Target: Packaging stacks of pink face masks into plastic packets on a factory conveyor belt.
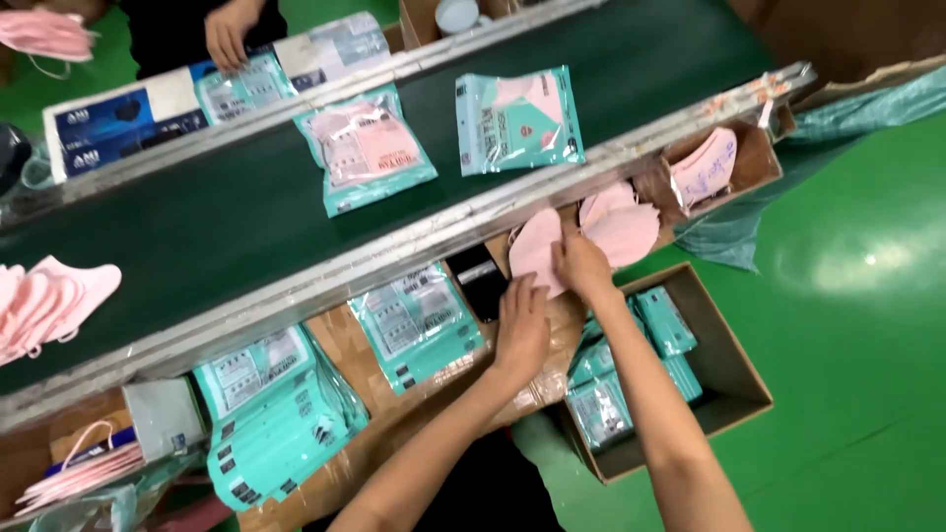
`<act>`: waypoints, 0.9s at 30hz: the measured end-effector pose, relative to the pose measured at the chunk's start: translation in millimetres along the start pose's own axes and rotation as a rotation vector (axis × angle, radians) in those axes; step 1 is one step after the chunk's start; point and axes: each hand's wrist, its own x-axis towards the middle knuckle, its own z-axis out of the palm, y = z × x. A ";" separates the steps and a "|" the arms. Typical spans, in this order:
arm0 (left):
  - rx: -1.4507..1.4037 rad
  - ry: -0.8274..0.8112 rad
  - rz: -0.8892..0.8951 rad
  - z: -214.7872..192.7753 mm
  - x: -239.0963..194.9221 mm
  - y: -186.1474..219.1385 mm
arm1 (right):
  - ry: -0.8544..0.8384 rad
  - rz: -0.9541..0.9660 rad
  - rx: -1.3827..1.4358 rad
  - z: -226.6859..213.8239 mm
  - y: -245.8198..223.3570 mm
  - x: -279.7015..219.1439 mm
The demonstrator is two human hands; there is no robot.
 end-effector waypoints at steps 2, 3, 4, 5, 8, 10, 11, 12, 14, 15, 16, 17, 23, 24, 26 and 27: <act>0.081 -0.038 0.074 10.9 5.9 -6.4 | -0.102 -0.003 -0.121 28.4 26.2 19.0; 0.117 -0.071 0.080 15.5 6.5 -9.6 | -0.048 -0.115 -0.157 48.2 46.8 25.0; 0.154 -0.103 0.086 20.4 7.4 -13.3 | 0.005 -0.227 -0.192 68.1 67.7 31.9; 0.152 -0.091 0.083 21.1 6.1 -12.2 | 0.006 -0.238 -0.198 69.7 70.1 32.5; 0.193 -0.157 0.058 20.0 -3.7 -7.3 | -0.103 -0.170 -0.341 78.6 80.2 29.5; 0.211 -0.195 0.066 13.9 -7.7 -3.8 | -0.126 -0.113 -0.363 85.6 87.5 32.6; 0.211 -0.195 0.063 17.2 -6.9 -7.1 | -0.128 -0.114 -0.362 64.2 56.9 25.1; 0.219 -0.182 0.074 21.1 -6.0 -10.7 | -0.036 -0.094 -0.314 43.2 26.8 17.8; 0.215 -0.181 0.078 31.4 -8.8 -12.6 | 0.043 -0.062 -0.272 13.7 -9.2 -4.7; 0.258 -0.190 0.086 34.7 -4.3 -15.7 | 0.068 -0.063 -0.261 5.9 -20.9 -9.4; 0.301 -0.199 0.093 37.3 0.0 -18.7 | 0.093 -0.064 -0.249 -2.1 -33.4 -14.4; 0.302 -0.193 0.089 43.5 0.7 -26.4 | 0.093 -0.071 -0.251 -4.6 -36.8 -22.1; 0.435 -0.295 0.145 54.4 9.0 -44.3 | 0.299 -0.341 -0.224 -11.6 -32.4 -53.9; 0.424 -0.316 0.150 52.0 8.4 -44.2 | 0.223 -0.452 -0.236 -12.0 -29.9 -54.6; 0.411 -0.337 0.161 48.8 6.5 -46.4 | 0.148 -0.559 -0.249 -11.2 -19.3 -57.8; 0.353 -0.311 0.188 45.8 8.4 -51.3 | 0.109 -0.530 -0.164 -8.9 -14.0 -55.5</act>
